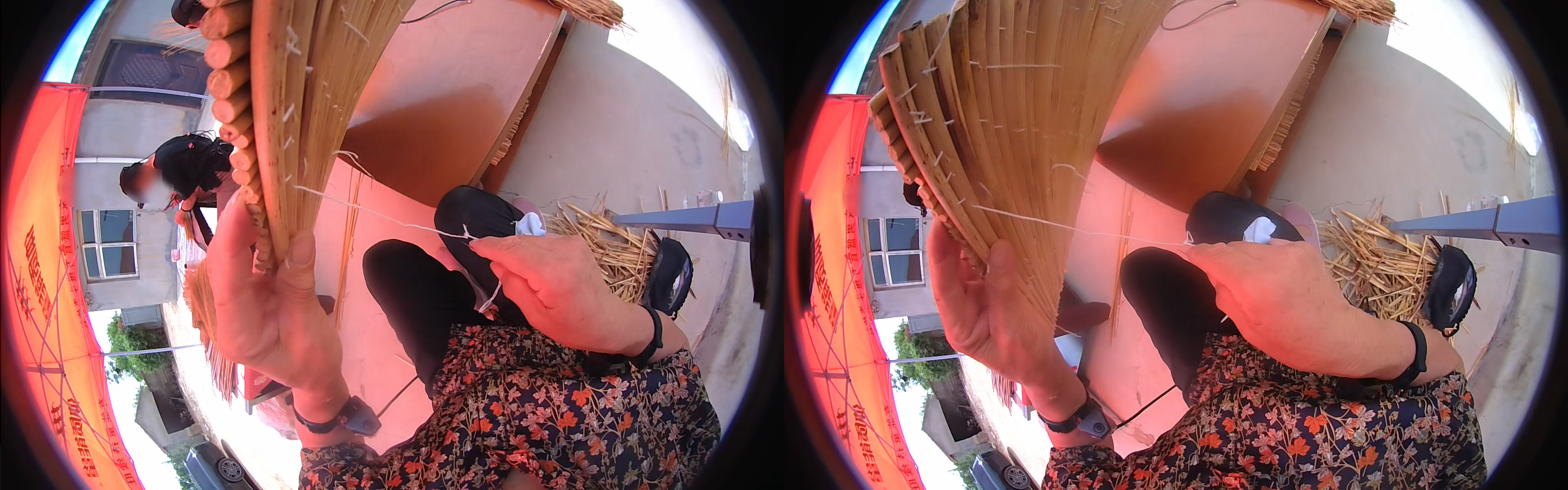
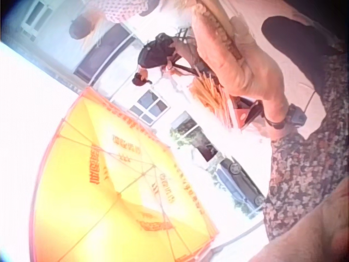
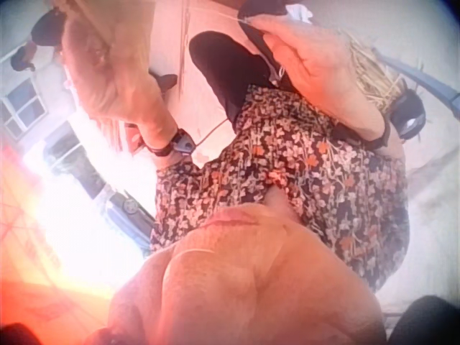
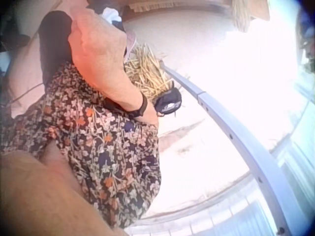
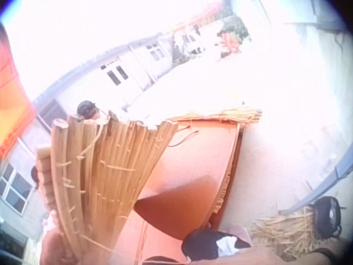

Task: The person weaves a flat mat using thin bamboo strips and white string. They hold the bundle of strips in their left hand and use their right hand to wrap and tie the string around the strips at regular intervals. The person occasionally flips the mat to work on different sections.

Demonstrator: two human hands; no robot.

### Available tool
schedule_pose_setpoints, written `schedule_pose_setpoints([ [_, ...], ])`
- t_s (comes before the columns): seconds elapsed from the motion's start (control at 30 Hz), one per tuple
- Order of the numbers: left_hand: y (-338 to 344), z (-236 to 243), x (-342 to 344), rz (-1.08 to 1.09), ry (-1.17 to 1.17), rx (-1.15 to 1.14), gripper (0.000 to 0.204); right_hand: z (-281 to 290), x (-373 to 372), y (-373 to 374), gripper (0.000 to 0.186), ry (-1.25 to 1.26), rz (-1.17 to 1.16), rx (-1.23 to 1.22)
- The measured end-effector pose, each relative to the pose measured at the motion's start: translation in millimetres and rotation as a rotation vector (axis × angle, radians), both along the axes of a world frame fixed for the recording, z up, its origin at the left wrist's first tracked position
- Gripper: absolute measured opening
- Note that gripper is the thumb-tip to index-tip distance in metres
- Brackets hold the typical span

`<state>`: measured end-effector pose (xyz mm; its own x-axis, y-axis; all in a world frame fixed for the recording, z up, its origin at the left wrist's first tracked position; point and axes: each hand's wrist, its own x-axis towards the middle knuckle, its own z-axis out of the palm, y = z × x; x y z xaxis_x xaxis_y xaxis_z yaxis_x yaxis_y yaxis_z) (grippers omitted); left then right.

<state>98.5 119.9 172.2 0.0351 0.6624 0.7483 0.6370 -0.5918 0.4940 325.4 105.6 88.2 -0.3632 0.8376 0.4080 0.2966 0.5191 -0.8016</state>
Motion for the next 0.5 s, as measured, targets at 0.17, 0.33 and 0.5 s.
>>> schedule_pose_setpoints([
  [0.17,3.5,4.0,0.6,-0.019,0.037,-0.016,0.054,27.6,8.9,1.6,0.03,0.481,0.074,-0.052],
  [0.33,5.3,7.8,3.6,0.02,-0.095,-0.064,0.055,41.1,-31.5,31.4,0.031,0.748,0.198,-0.069],
  [0.5,3.3,11.9,7.9,0.038,-0.092,-0.109,0.055,43.9,-52.7,50.1,0.028,0.813,0.231,-0.004],
])
